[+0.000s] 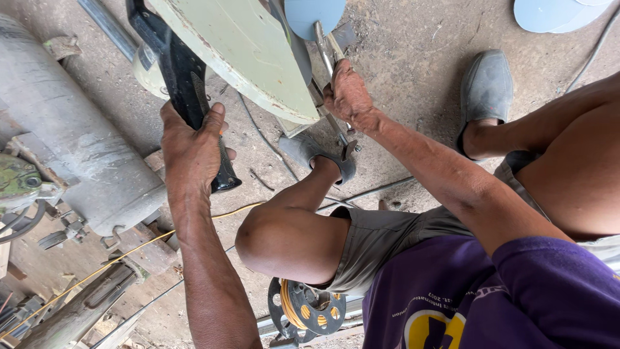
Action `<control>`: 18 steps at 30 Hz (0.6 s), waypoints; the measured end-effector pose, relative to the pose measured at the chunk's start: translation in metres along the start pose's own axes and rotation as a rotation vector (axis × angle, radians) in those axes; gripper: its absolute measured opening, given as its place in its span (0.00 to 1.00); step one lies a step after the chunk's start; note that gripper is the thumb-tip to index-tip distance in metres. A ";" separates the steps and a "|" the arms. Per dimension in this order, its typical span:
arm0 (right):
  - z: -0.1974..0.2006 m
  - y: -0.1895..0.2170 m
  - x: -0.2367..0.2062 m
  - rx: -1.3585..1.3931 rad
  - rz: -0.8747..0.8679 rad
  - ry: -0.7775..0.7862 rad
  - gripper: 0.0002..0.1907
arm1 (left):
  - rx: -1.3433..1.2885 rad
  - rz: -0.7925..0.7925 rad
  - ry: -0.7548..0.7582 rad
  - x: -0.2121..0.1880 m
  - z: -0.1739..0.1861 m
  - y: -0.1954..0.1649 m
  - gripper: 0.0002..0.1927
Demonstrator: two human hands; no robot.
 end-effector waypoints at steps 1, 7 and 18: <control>-0.001 -0.001 -0.003 0.013 0.001 -0.001 0.20 | 0.002 0.000 0.000 0.000 0.000 0.000 0.31; 0.002 0.003 -0.023 0.079 0.120 -0.052 0.22 | 0.004 0.025 0.009 -0.002 0.000 0.003 0.30; -0.010 -0.024 -0.031 0.021 -0.048 0.101 0.18 | -0.033 -0.014 -0.009 -0.002 0.001 0.001 0.30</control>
Point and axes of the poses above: each hand's wrist, its own x-axis towards the middle knuckle, its own z-axis out of the back of the hand, y = z × x, the point moved 9 cm from there along x, towards the middle knuckle, and after that the axes turned 9 degrees about -z, right-handed, at the moved point
